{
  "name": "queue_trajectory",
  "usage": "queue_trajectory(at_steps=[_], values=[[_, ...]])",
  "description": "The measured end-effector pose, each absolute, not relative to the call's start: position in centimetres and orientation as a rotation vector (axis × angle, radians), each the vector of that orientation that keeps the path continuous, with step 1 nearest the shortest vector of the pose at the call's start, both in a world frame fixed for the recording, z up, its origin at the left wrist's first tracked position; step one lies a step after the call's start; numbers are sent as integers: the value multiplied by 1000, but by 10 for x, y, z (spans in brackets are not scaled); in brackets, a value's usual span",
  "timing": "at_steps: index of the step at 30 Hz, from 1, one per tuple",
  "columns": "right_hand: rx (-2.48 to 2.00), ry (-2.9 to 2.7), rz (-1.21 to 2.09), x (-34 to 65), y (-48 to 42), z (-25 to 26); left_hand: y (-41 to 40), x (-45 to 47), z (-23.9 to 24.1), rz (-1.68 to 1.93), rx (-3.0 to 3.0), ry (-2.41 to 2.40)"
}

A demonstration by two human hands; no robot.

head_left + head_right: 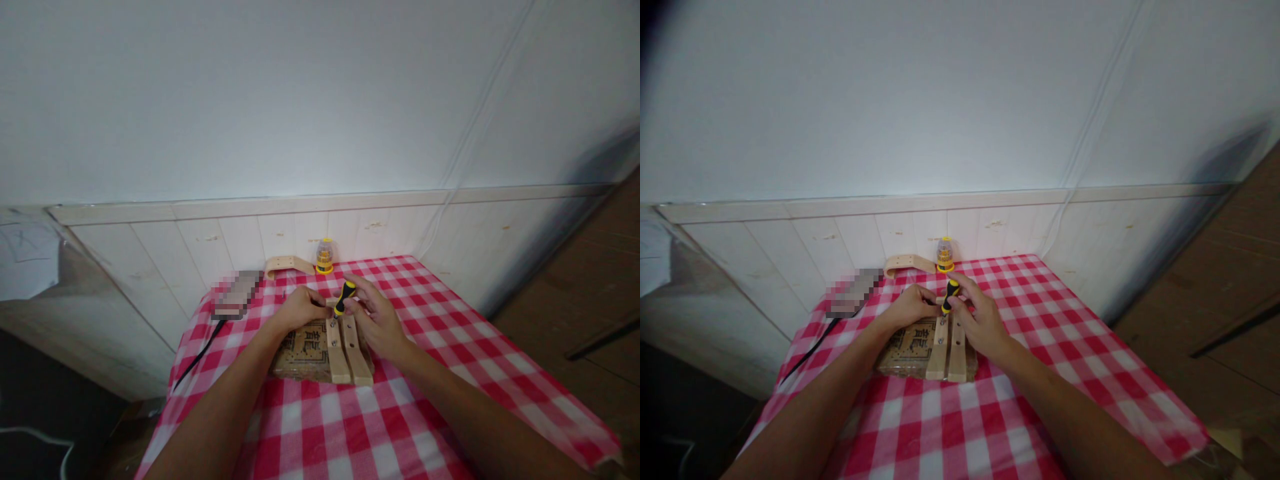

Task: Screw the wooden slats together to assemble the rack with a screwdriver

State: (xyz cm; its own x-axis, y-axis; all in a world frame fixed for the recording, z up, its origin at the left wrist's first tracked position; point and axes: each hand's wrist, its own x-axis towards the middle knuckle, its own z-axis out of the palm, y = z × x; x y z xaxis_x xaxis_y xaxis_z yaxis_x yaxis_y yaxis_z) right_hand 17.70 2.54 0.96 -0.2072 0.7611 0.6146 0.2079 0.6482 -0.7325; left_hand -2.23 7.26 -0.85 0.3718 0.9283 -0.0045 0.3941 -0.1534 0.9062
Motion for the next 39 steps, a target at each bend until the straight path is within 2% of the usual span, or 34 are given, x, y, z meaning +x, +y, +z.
queue_trajectory(at_steps=[20,39], values=[[-878,-1497,660,169,23,14,73,-22,-6,739,1726,1169],[-812,-1535,563,170,8,18,71,-22,-5,744,1702,1178]])
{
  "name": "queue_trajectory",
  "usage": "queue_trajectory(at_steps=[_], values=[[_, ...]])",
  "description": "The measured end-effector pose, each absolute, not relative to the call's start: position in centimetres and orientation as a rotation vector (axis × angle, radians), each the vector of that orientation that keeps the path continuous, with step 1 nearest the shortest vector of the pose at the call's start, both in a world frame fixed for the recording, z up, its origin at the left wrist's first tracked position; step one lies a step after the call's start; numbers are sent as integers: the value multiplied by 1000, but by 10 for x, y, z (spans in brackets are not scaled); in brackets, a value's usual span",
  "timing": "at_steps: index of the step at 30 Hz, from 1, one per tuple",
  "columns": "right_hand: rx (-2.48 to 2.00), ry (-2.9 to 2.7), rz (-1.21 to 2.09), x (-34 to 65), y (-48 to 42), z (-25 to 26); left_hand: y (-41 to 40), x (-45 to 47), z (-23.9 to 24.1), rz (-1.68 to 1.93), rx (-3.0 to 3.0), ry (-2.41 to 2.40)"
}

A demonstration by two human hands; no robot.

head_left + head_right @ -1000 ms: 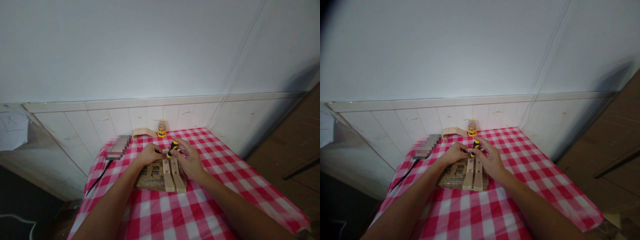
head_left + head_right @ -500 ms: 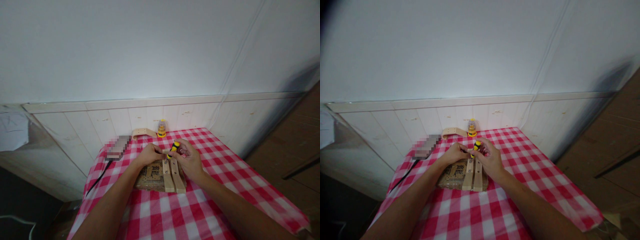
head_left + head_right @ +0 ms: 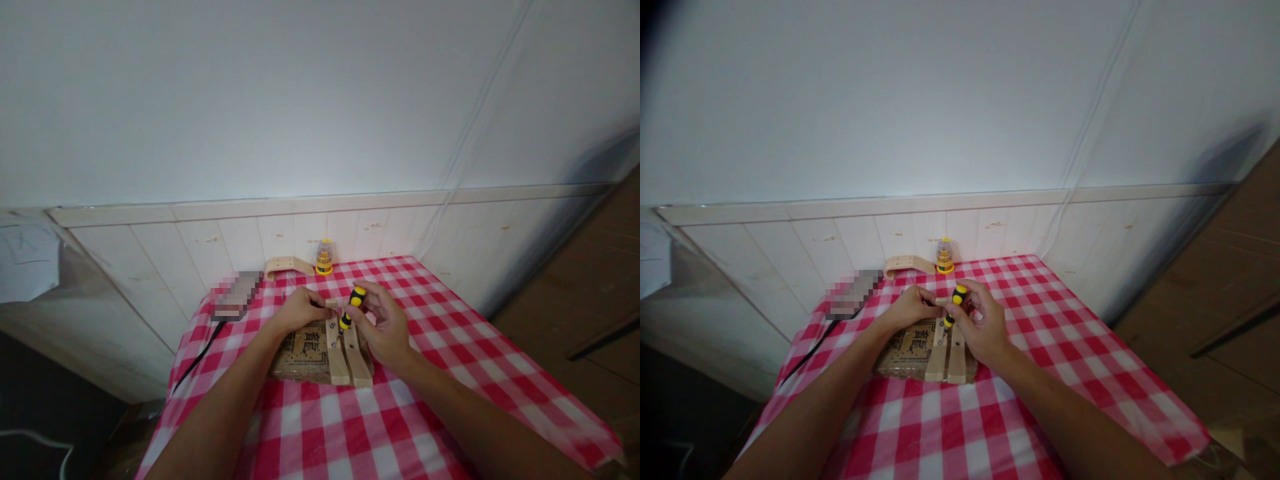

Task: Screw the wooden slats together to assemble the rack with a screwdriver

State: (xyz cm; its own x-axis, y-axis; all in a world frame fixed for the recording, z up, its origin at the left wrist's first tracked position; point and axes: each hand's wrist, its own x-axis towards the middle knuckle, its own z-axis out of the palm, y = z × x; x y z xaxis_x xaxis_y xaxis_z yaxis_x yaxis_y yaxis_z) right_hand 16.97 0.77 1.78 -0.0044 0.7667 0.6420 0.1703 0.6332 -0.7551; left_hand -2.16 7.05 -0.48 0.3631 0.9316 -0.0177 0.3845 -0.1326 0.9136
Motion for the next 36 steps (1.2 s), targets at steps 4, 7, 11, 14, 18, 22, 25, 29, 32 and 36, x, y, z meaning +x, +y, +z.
queue_trajectory(at_steps=[4,7,11,14,18,22,25,29,32,36], values=[[-773,-1547,565,169,6,17,70,-22,-5,741,1694,1157],[-772,-1556,569,168,5,15,72,-21,-6,749,1685,1179],[-783,-1589,596,169,5,13,73,-21,-6,747,1678,1194],[-748,-1659,648,172,3,14,72,-21,-3,749,1673,1188],[-711,-1762,670,176,0,18,69,-21,0,738,1661,1176],[-696,-1798,637,176,-3,21,69,-22,0,743,1665,1176],[-724,-1758,581,174,-3,21,71,-23,-3,744,1680,1165],[-717,-1707,555,171,0,21,74,-23,-8,758,1669,1113],[-709,-1686,583,170,1,21,75,-23,-9,760,1664,1109],[-734,-1654,618,169,1,22,74,-23,-9,767,1671,1121]])
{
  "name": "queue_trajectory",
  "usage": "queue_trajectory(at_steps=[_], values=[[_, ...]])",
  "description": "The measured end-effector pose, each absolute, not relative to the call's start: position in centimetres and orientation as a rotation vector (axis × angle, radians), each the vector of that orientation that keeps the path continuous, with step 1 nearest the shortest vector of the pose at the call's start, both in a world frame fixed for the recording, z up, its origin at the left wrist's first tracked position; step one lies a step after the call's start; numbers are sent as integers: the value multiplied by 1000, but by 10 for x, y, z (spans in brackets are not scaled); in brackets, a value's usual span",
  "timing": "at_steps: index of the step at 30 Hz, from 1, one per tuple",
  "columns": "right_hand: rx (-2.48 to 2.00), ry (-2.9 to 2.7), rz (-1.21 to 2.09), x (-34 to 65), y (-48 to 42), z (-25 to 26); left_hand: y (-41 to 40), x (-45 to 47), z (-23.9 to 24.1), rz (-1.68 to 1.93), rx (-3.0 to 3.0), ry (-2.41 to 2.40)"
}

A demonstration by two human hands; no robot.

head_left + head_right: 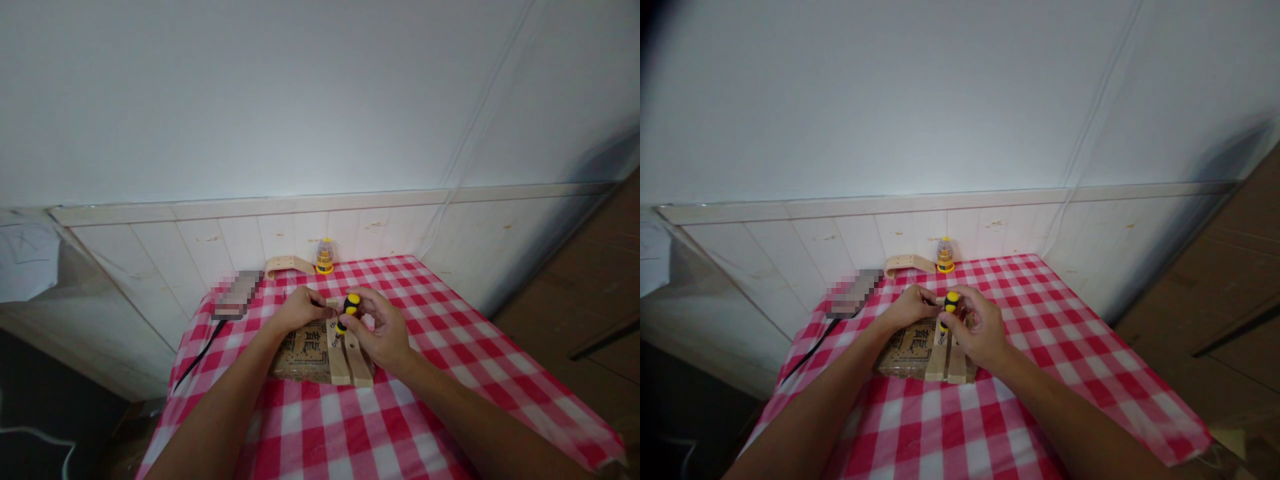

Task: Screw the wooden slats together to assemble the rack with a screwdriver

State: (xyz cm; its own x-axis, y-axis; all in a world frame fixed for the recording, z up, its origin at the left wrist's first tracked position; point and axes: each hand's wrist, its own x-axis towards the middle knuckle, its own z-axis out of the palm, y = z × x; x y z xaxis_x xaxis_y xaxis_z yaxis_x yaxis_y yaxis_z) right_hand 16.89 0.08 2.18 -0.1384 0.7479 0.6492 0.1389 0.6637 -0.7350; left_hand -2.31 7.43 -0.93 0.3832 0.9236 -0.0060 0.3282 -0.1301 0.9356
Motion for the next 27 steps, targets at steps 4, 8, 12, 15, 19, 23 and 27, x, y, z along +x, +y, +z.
queue_trajectory(at_steps=[4,8,12,15,19,23,27], values=[[-741,-1631,626,168,1,22,75,-23,-10,767,1664,1116],[-781,-1600,642,167,2,21,77,-24,-12,775,1666,1110],[-827,-1582,601,166,2,20,77,-24,-12,775,1678,1115],[-844,-1564,600,166,3,20,77,-24,-12,766,1672,1120],[-838,-1537,632,164,3,18,78,-24,-12,758,1672,1139],[-824,-1496,627,164,6,16,77,-23,-11,752,1682,1162],[-853,-1445,562,166,11,16,74,-22,-7,747,1684,1178]])
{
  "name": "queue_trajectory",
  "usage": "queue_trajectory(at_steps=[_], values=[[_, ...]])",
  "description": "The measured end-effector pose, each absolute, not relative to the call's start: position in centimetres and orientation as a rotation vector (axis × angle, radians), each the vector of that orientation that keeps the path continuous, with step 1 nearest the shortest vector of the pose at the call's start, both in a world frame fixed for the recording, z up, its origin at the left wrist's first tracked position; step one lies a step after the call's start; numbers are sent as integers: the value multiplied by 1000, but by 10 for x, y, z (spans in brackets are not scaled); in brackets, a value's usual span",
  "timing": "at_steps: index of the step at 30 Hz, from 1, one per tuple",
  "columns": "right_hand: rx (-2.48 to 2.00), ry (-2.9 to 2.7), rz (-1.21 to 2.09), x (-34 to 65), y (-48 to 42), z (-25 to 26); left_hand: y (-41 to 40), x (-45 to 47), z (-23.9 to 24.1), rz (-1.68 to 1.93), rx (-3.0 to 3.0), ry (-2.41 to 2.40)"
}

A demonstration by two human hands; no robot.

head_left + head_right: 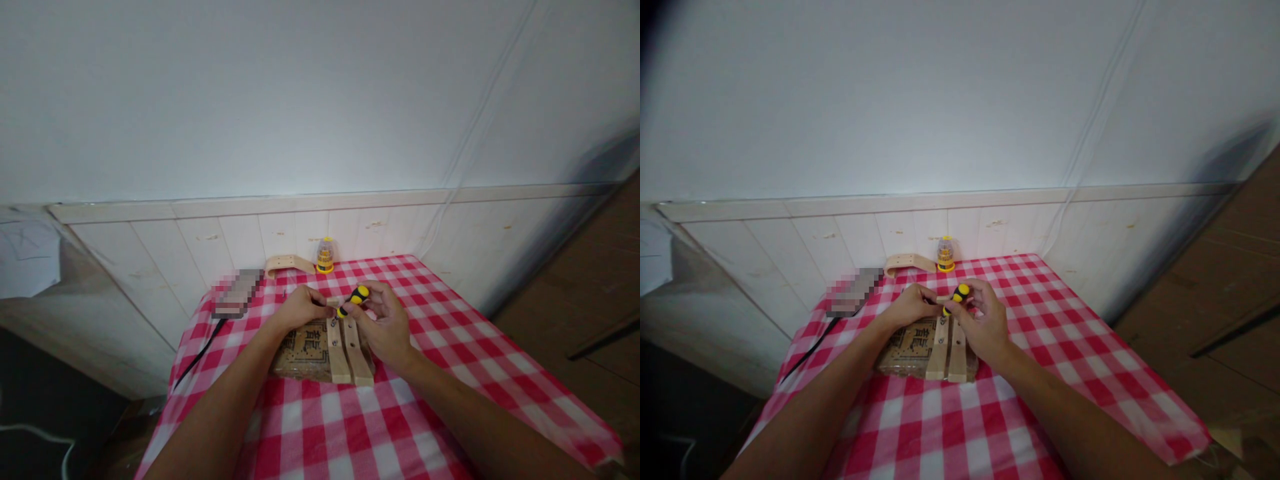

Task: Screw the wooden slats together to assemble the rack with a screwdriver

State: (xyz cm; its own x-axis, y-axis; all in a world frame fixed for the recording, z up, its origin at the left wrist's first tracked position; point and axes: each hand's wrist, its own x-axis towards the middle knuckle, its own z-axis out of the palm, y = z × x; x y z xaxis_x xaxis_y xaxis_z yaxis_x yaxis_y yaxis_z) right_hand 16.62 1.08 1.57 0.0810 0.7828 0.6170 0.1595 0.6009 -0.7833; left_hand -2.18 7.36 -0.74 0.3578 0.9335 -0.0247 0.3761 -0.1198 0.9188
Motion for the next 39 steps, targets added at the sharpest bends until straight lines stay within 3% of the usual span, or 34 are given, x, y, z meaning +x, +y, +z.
queue_trajectory(at_steps=[39], values=[[-826,-1687,583,177,16,14,73,-23,-9,734,1734,1201]])
